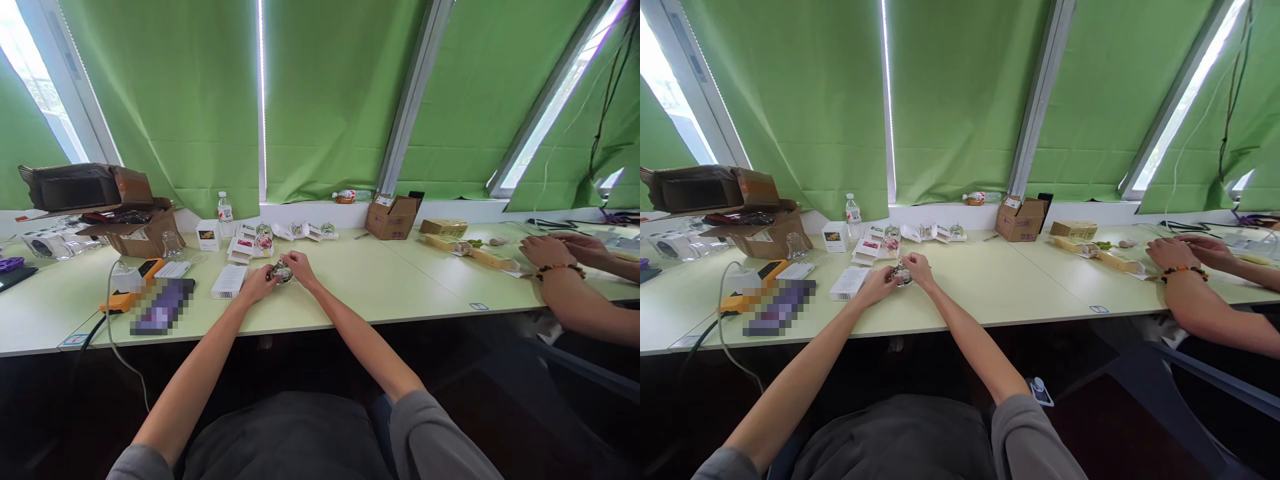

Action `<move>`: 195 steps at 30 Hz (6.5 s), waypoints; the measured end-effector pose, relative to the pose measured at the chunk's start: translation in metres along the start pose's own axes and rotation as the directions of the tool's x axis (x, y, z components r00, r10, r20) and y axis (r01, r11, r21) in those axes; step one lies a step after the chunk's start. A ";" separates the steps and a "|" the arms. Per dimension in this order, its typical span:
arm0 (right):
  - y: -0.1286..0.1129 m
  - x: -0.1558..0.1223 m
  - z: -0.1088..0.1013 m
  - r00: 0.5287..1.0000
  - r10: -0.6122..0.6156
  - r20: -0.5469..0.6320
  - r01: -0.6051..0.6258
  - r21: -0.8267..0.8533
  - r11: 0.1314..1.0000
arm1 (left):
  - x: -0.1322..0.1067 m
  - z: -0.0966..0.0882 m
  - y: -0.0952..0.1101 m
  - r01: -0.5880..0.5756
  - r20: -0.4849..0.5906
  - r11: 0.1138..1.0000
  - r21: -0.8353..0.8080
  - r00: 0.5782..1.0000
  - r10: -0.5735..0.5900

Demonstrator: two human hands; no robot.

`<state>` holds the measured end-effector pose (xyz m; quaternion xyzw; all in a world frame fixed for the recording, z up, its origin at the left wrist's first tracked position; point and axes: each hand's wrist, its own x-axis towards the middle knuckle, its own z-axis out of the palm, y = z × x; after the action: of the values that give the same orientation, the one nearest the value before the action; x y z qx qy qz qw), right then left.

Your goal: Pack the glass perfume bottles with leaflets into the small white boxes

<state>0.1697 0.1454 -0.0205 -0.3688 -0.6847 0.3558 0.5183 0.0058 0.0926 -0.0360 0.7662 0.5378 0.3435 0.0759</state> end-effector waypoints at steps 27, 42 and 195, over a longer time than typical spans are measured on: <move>-0.006 -0.003 -0.003 0.998 -0.054 0.028 0.054 -0.010 0.998 | -0.001 -0.003 0.006 0.015 0.012 1.000 0.002 1.000 -0.015; -0.009 -0.005 0.001 0.996 -0.083 -0.032 0.081 -0.048 0.996 | -0.001 -0.001 0.005 0.011 0.010 1.000 0.016 1.000 -0.011; 0.004 0.004 -0.037 0.996 0.075 0.050 -0.088 0.343 0.935 | 0.012 0.012 -0.007 -0.131 -0.046 0.986 -0.104 0.991 0.127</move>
<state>0.2058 0.1549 -0.0141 -0.2936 -0.6051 0.4981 0.5473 0.0097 0.1092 -0.0428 0.7875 0.4692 0.3907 0.0838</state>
